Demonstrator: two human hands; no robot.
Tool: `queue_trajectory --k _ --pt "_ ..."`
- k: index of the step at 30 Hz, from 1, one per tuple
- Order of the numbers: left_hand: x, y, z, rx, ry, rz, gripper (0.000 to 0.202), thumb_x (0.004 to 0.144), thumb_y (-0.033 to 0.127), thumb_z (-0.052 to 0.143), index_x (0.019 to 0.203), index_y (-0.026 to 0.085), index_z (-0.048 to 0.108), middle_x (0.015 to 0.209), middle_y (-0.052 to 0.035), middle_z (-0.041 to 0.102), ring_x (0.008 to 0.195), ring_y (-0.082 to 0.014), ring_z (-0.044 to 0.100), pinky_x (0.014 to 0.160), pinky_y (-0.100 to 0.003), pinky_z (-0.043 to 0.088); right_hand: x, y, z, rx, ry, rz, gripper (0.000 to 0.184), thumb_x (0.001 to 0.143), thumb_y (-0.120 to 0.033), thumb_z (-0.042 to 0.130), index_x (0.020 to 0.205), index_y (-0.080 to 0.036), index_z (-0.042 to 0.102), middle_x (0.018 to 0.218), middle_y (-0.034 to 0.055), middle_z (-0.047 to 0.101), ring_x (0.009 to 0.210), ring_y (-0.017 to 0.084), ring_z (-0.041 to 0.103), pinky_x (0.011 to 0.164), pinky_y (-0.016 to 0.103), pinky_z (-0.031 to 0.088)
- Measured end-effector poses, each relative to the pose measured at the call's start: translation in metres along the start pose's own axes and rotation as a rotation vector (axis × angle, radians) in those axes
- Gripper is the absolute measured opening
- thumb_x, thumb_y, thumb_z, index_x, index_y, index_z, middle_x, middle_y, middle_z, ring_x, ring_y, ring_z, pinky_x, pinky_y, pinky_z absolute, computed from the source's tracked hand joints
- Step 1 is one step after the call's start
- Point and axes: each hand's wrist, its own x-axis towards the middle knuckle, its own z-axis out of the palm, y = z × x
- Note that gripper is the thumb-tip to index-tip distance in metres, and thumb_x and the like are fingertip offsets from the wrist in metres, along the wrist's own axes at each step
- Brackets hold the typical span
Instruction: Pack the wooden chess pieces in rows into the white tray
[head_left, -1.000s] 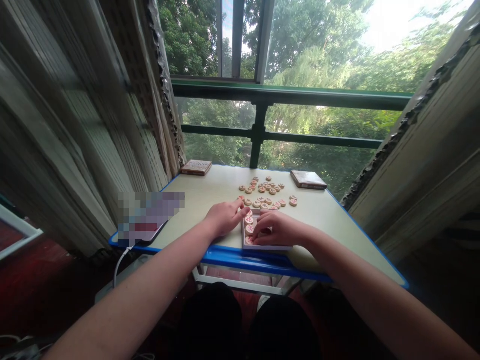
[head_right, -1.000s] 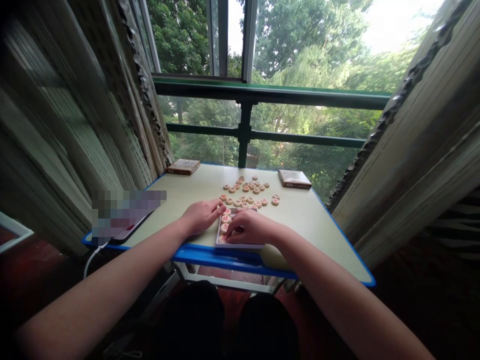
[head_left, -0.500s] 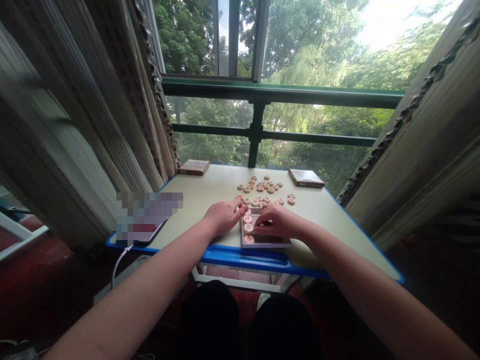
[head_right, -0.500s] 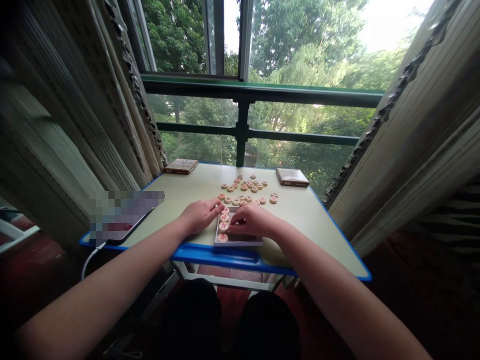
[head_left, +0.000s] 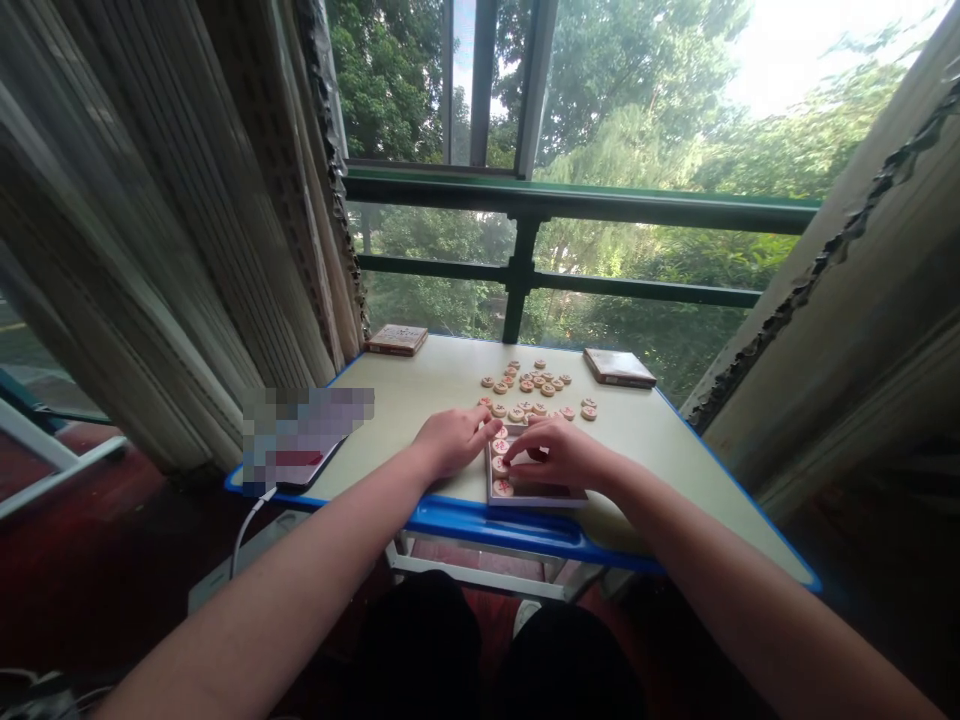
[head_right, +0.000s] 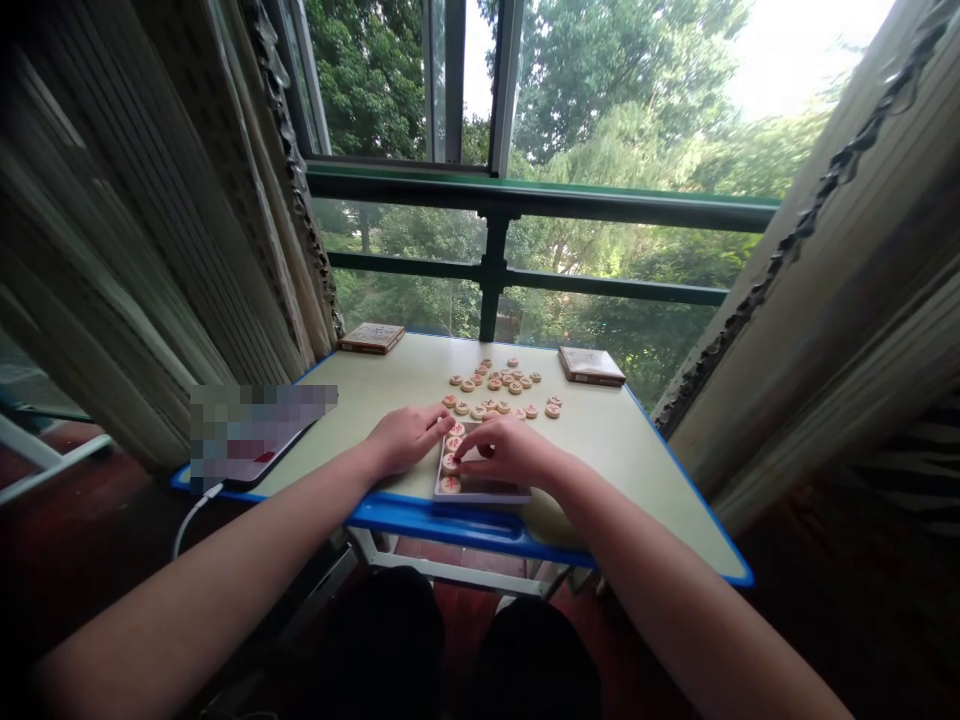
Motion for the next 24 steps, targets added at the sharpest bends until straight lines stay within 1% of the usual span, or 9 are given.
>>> queue_trajectory --k 3,7,11,19,24 --pt "-0.0002 0.0002 -0.0003 0.009 0.0 -0.015 0.053 0.089 0.054 0.015 0.101 0.024 0.057 0.094 -0.0061 0.068 0.088 -0.0225 0.062 0.069 -0.03 0.043 0.001 0.0011 0.0023 0.017 -0.021 0.007 0.019 0.075 -0.034 0.065 0.082 -0.018 0.073 0.06 0.0009 0.056 0.059 0.01 0.046 0.057 0.021 0.036" --pt "-0.0005 0.0007 -0.0011 0.003 -0.003 -0.021 0.052 0.089 0.054 0.017 0.102 0.024 0.058 0.094 -0.0055 0.068 0.088 -0.0218 0.062 0.069 -0.029 0.043 0.0012 0.0015 0.0022 0.025 0.013 0.022 0.02 0.074 -0.036 0.066 0.078 -0.017 0.072 0.061 0.001 0.058 0.06 0.01 0.047 0.058 0.022 0.036" --pt "-0.0006 0.0002 -0.001 -0.013 0.005 -0.006 0.054 0.088 0.057 0.016 0.099 0.025 0.058 0.09 -0.0048 0.069 0.085 -0.0221 0.062 0.068 -0.029 0.042 -0.0003 0.0034 -0.0008 0.061 0.038 0.043 0.02 0.075 -0.035 0.065 0.08 -0.017 0.072 0.065 0.0021 0.061 0.062 0.011 0.048 0.06 0.022 0.037" --pt "-0.0008 -0.001 -0.0002 -0.035 0.019 -0.01 0.054 0.087 0.058 0.016 0.098 0.026 0.059 0.09 -0.0049 0.069 0.084 -0.0223 0.062 0.067 -0.029 0.041 -0.0008 0.0032 0.0007 0.12 -0.039 0.059 0.02 0.077 -0.032 0.063 0.086 -0.017 0.073 0.066 0.002 0.06 0.061 0.011 0.05 0.059 0.022 0.039" --pt "-0.0013 -0.0018 -0.0005 -0.039 0.021 0.003 0.055 0.087 0.058 0.015 0.098 0.025 0.059 0.09 -0.005 0.069 0.084 -0.0224 0.063 0.066 -0.029 0.042 0.0 0.0017 0.0005 0.122 -0.05 0.064 0.021 0.077 -0.033 0.063 0.087 -0.017 0.073 0.066 0.002 0.06 0.061 0.011 0.05 0.059 0.022 0.04"
